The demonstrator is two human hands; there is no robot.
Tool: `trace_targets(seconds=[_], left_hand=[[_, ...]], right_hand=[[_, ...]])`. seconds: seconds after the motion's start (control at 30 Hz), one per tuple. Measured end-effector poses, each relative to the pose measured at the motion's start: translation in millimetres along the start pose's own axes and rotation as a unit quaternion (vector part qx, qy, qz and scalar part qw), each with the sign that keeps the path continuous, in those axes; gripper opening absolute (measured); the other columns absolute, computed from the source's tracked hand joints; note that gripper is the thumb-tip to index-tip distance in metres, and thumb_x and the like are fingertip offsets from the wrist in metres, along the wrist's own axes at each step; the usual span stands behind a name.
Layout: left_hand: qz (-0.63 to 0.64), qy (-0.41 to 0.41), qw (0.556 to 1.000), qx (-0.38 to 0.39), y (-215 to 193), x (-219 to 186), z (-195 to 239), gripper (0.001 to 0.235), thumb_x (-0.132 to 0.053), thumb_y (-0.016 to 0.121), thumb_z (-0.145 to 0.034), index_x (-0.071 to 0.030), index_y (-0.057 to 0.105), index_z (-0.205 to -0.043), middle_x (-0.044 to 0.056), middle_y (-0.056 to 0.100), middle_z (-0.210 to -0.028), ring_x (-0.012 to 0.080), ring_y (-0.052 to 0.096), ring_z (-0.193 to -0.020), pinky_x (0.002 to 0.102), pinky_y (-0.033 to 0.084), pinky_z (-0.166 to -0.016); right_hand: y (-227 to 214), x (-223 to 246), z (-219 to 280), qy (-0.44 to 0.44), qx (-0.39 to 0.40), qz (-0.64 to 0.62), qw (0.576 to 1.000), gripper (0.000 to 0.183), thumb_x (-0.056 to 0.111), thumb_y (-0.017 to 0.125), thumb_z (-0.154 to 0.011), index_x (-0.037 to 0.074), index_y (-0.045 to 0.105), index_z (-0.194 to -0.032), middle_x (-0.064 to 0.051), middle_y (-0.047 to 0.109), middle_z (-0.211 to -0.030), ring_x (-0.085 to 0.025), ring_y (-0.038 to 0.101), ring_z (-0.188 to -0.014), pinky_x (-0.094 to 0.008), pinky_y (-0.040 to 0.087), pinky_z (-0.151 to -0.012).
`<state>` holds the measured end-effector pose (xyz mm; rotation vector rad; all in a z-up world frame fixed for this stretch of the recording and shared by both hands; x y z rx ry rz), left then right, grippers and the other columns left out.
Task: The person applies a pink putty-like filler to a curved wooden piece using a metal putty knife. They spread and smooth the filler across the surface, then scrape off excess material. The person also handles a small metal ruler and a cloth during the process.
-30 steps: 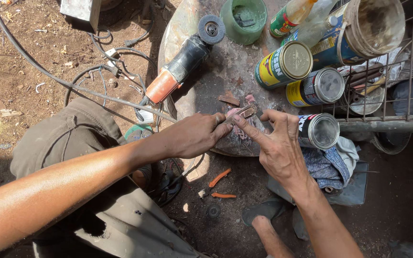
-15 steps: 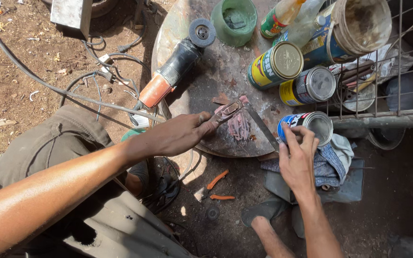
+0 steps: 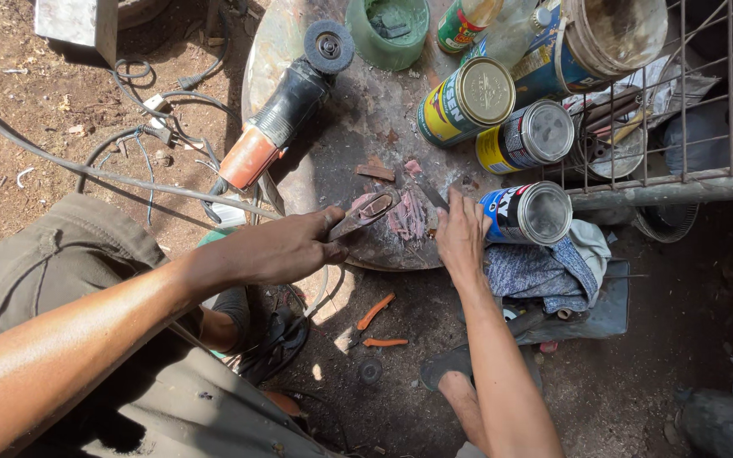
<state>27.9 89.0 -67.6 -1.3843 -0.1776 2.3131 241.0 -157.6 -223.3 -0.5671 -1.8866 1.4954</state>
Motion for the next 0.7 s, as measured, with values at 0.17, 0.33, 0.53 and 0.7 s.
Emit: trace_targets(seconds=[0.17, 0.33, 0.53, 0.7], left_hand=[[-0.008, -0.037, 0.999, -0.012, 1, 5, -4, 0.041, -0.035, 0.048, -0.100, -0.008, 0.048, -0.131, 0.025, 0.070, -0.102, 0.0387, 0.070, -0.100, 0.052, 0.051, -0.091], [-0.009, -0.015, 0.999, -0.042, 4, 12, -11, 0.041, -0.030, 0.051, -0.099, -0.004, 0.051, -0.131, 0.027, 0.072, -0.103, 0.0403, 0.069, -0.102, 0.051, 0.051, -0.092], [-0.005, -0.018, 0.999, -0.049, 11, 10, -22, 0.041, -0.030, 0.051, -0.100, -0.002, 0.052, -0.129, 0.027, 0.070, -0.108, 0.0406, 0.069, -0.105, 0.051, 0.051, -0.096], [0.104, 0.135, 0.980, -0.101, 30, 8, -25, 0.075, -0.027, 0.057, -0.097, 0.000, 0.025, -0.159, 0.033, 0.053, -0.139, 0.0426, 0.056, -0.126, 0.049, 0.038, -0.109]], right_hand=[[-38, 13, 7, 0.026, 0.016, -0.090, 0.995, 0.029, 0.000, 0.062, -0.099, 0.010, 0.063, -0.126, -0.019, 0.064, -0.107, -0.038, 0.064, -0.096, -0.047, 0.051, -0.082], [-101, 43, 34, 0.097, 0.025, -0.455, 0.885, 0.027, 0.011, 0.056, -0.105, 0.005, 0.056, -0.131, -0.004, 0.066, -0.097, -0.014, 0.062, -0.089, -0.031, 0.049, -0.080], [-98, 102, 47, 0.034, 0.014, -0.579, 0.814, 0.048, 0.040, 0.052, -0.109, -0.002, 0.058, -0.132, 0.000, 0.050, -0.079, -0.008, 0.046, -0.071, -0.024, 0.038, -0.065], [-87, 101, 52, 0.041, -0.018, -0.663, 0.747, 0.049, 0.043, 0.055, -0.109, -0.003, 0.061, -0.124, 0.001, 0.046, -0.076, -0.007, 0.040, -0.066, -0.025, 0.031, -0.058]])
Point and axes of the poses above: each hand's wrist, its own z-axis away from the middle knuckle, its own y-axis out of the palm, x = y × z, the point moved 1 cm from there along -z, towards the middle knuckle
